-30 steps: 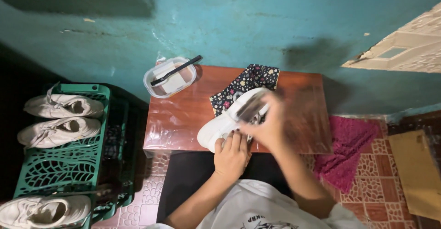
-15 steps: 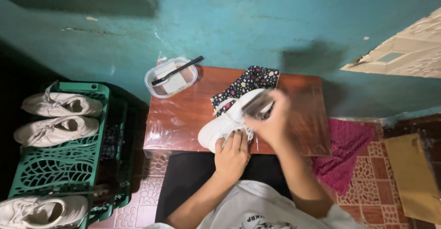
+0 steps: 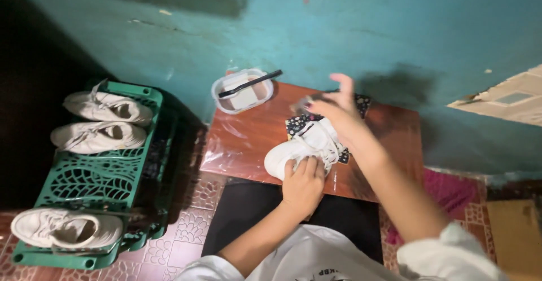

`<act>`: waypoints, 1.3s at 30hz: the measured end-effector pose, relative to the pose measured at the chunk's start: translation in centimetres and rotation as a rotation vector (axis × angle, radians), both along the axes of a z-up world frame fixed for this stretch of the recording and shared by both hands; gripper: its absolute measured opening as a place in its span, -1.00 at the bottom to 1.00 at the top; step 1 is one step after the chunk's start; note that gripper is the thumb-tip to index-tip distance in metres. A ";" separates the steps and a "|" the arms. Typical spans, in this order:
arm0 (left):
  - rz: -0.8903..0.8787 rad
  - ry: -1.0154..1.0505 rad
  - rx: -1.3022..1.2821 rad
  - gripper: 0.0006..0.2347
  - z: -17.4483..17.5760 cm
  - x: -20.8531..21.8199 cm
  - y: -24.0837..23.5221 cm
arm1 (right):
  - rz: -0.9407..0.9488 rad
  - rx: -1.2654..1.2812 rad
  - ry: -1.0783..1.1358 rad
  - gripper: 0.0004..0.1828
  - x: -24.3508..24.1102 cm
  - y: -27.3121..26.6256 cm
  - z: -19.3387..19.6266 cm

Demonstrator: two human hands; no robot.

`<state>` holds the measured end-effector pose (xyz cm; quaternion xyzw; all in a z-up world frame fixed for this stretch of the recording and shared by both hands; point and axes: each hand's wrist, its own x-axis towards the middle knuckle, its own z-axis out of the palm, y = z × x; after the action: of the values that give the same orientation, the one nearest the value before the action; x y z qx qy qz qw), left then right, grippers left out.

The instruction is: The person scrubs a white sneaker with a brush, repeatedly dipping the brush into a container of cleaning solution. The person rotates the shoe to clean different areas, including the upper, sides, and sole, while holding it on a patterned cloth on a wooden table.

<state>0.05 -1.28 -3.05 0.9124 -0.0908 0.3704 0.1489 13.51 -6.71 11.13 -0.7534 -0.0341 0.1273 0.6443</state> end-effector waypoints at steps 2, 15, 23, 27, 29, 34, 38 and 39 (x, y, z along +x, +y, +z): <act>-0.006 -0.009 -0.007 -0.88 0.2 0.4 0.4 | 0.056 -0.083 0.029 -0.08 2.7 3.9 -1.6; -0.130 -0.005 -0.112 -0.94 -1.4 1.3 0.6 | 0.205 -0.814 -0.044 0.13 5.3 16.2 -2.0; -0.133 0.064 -0.164 -0.95 0.0 1.0 0.9 | 0.250 -0.913 -0.034 0.03 3.1 17.7 -1.1; -0.135 0.009 -0.224 -0.88 -1.2 1.1 0.4 | 0.255 -0.948 -0.034 -0.01 2.2 18.3 -0.7; -0.134 0.013 -0.232 -0.88 -1.9 1.5 0.3 | 0.253 -0.982 -0.038 -0.01 2.7 18.4 -1.9; -0.119 -0.008 -0.245 -0.90 -1.5 1.6 0.5 | 0.257 -1.047 -0.049 0.02 3.2 18.2 -3.0; -0.114 -0.004 -0.239 -0.92 -1.3 1.5 0.7 | 0.245 -1.032 -0.054 0.02 3.2 18.2 -2.7; -0.111 0.009 -0.217 -0.94 -1.1 1.4 0.8 | 0.241 -1.019 -0.048 -0.01 3.1 18.2 -2.5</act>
<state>1.47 -0.49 -4.14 0.8861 -0.0997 0.3651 0.2674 16.60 11.52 8.65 -0.9646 -0.0690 0.1838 0.1758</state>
